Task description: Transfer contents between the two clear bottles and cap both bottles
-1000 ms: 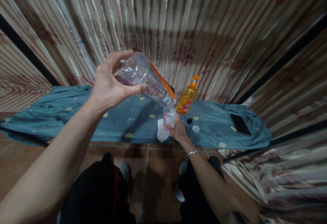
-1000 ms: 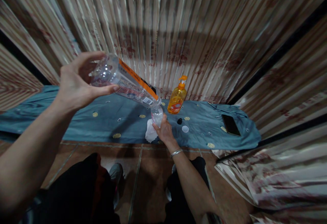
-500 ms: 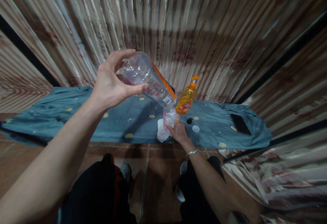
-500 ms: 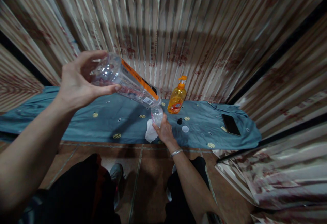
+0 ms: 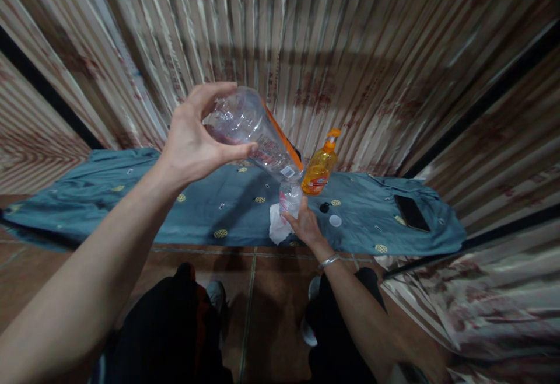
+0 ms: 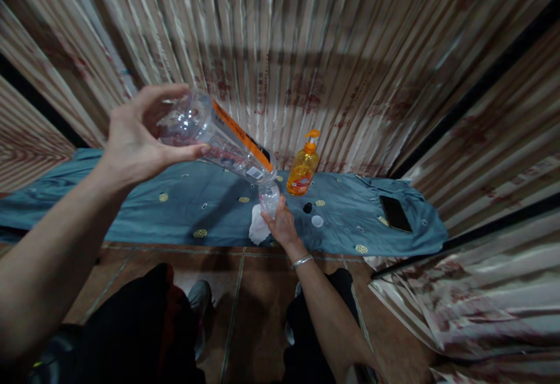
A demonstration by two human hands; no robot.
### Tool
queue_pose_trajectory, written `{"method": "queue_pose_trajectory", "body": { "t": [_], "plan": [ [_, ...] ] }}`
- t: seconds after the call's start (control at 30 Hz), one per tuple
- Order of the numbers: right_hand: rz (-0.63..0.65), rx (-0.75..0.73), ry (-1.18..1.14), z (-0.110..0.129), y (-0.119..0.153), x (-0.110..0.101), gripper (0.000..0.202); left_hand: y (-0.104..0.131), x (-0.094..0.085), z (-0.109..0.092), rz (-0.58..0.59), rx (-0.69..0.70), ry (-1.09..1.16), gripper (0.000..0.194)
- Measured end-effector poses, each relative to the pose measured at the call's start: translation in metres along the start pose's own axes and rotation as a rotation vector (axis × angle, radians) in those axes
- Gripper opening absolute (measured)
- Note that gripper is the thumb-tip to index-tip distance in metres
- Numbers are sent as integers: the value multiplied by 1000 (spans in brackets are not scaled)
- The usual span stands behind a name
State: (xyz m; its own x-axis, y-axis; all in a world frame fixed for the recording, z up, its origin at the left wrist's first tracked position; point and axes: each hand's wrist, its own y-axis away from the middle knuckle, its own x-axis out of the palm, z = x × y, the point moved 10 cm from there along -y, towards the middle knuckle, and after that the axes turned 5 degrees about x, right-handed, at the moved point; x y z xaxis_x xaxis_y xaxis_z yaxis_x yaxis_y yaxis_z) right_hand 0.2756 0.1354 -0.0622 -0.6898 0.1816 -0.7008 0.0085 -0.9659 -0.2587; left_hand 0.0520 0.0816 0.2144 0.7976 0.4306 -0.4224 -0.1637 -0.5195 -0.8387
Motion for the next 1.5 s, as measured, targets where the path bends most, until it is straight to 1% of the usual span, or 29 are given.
{"method": "queue_pose_trajectory", "body": {
  "t": [0.23,0.53,0.7,0.87,1.03,1.13,1.27,1.4,1.5],
  "plan": [
    [27,34,12,0,0,-1,68,-2,2,-1,14,-25,14,90],
    [5,13,3,0,0,-1,68,-5,4,-6,32,-16,-24,90],
    [7,8,16,-2,0,1,69,-6,6,-10,31,-13,28,93],
    [-6,-21,-5,-2,1,1,69,-8,7,-9,42,-52,46,94],
    [0,-8,16,-1,1,1,68,-9,8,-13,56,-34,34,98],
    [2,1,29,0,1,0,67,-9,9,-14,67,-42,43,96],
    [-6,-7,24,0,1,0,67,-8,8,-14,64,-60,50,88],
    [-24,-34,7,1,1,0,66,-9,9,-17,74,-28,12,93],
    [-17,-26,7,-1,1,1,67,-9,10,-18,86,-9,-18,95]
  ]
}}
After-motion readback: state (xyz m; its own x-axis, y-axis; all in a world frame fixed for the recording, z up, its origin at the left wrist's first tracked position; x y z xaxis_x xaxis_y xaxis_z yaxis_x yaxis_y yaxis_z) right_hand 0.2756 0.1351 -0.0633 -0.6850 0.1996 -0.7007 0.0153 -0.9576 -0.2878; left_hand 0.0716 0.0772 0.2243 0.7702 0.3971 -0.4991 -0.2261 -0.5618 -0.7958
